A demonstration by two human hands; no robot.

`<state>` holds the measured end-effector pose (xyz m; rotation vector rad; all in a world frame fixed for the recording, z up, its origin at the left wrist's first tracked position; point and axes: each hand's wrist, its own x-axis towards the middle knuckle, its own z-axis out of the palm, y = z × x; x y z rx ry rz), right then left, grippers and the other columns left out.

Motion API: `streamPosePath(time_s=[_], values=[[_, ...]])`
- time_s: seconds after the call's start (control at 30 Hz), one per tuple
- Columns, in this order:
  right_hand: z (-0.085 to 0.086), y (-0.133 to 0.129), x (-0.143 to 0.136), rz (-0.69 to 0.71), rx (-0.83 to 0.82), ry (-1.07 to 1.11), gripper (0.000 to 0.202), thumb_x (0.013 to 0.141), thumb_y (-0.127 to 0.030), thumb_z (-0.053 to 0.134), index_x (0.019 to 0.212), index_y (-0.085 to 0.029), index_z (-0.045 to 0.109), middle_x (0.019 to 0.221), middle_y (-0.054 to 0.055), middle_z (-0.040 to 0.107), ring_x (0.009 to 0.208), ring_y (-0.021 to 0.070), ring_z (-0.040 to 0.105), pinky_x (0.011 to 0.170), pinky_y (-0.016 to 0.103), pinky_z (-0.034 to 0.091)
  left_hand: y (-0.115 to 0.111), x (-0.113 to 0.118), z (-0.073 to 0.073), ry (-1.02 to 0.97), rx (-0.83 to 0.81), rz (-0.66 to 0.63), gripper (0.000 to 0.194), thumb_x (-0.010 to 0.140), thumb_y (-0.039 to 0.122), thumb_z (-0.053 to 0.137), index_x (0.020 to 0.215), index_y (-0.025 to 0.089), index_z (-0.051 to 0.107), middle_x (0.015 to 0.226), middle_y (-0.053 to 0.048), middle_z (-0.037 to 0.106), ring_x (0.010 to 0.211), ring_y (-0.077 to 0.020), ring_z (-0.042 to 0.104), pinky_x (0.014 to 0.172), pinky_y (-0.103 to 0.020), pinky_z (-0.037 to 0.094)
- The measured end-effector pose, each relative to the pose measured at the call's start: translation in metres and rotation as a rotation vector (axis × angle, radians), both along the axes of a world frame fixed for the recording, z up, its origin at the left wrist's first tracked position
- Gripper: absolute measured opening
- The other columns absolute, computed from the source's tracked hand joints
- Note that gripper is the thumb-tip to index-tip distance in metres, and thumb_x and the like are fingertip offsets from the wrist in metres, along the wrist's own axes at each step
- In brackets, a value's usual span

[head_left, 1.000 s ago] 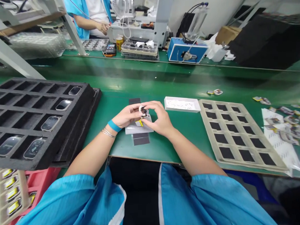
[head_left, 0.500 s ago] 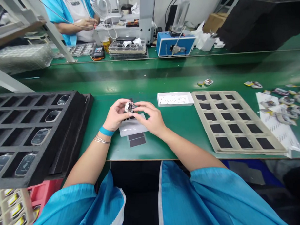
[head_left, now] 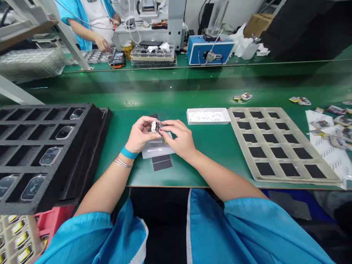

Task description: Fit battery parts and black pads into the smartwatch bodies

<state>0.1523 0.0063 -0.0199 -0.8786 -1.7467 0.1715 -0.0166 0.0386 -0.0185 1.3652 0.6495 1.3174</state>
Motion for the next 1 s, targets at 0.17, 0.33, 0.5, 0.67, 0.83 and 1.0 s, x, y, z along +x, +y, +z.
streamPosePath(time_s=[0.17,0.33,0.5,0.67,0.83,1.0], values=[[-0.001,-0.001,-0.002,-0.012,0.044,0.021,0.014,0.09,-0.017,0.062,0.087,-0.022,0.075,0.103,0.005,0.076,0.093,0.0179,0.07,0.085,0.035,0.058,-0.001,0.002,-0.002,-0.008,0.014,0.025,0.057,0.045,0.021,0.097,0.092,0.019,0.066,0.093,-0.003,0.073,0.086,-0.0152,0.069,0.076,-0.025,0.056],[-0.003,0.002,-0.001,-0.038,0.056,0.007,0.014,0.088,-0.016,0.062,0.085,-0.022,0.074,0.103,0.005,0.077,0.093,0.0184,0.072,0.085,0.035,0.059,0.0,0.004,-0.006,-0.016,0.003,0.05,0.056,0.045,0.022,0.097,0.092,0.019,0.066,0.092,-0.002,0.07,0.085,-0.0141,0.068,0.076,-0.025,0.056],[-0.005,0.004,0.001,-0.032,0.018,-0.028,0.015,0.089,-0.018,0.059,0.083,-0.023,0.072,0.105,0.005,0.077,0.095,0.0189,0.071,0.087,0.037,0.059,0.002,0.005,-0.012,-0.007,0.014,0.076,0.057,0.047,0.027,0.097,0.093,0.019,0.065,0.095,-0.002,0.069,0.087,-0.0138,0.068,0.081,-0.026,0.056],[-0.001,0.006,0.003,-0.013,0.013,-0.067,0.013,0.088,-0.017,0.057,0.083,-0.021,0.069,0.103,0.006,0.075,0.096,0.02,0.069,0.089,0.039,0.057,0.001,0.006,-0.01,-0.044,-0.064,0.03,0.059,0.048,0.026,0.097,0.096,0.02,0.063,0.096,-0.001,0.069,0.088,-0.0141,0.069,0.082,-0.027,0.056],[0.016,0.028,0.053,-0.198,-0.106,-0.18,0.014,0.083,-0.012,0.057,0.079,-0.02,0.068,0.098,0.008,0.074,0.096,0.0249,0.068,0.091,0.043,0.054,-0.003,0.003,-0.005,-0.132,-0.263,-0.077,0.057,0.054,0.029,0.095,0.1,0.023,0.062,0.102,-0.001,0.071,0.092,-0.0162,0.07,0.077,-0.026,0.058],[0.027,0.049,0.105,-0.541,-0.407,-0.069,0.009,0.077,-0.014,0.064,0.078,-0.018,0.072,0.081,0.007,0.073,0.083,0.0259,0.069,0.088,0.046,0.054,-0.002,0.001,-0.006,-0.129,-0.319,-0.146,0.06,0.059,0.034,0.092,0.108,0.024,0.06,0.105,-0.004,0.072,0.1,-0.0216,0.071,0.081,-0.033,0.06]])
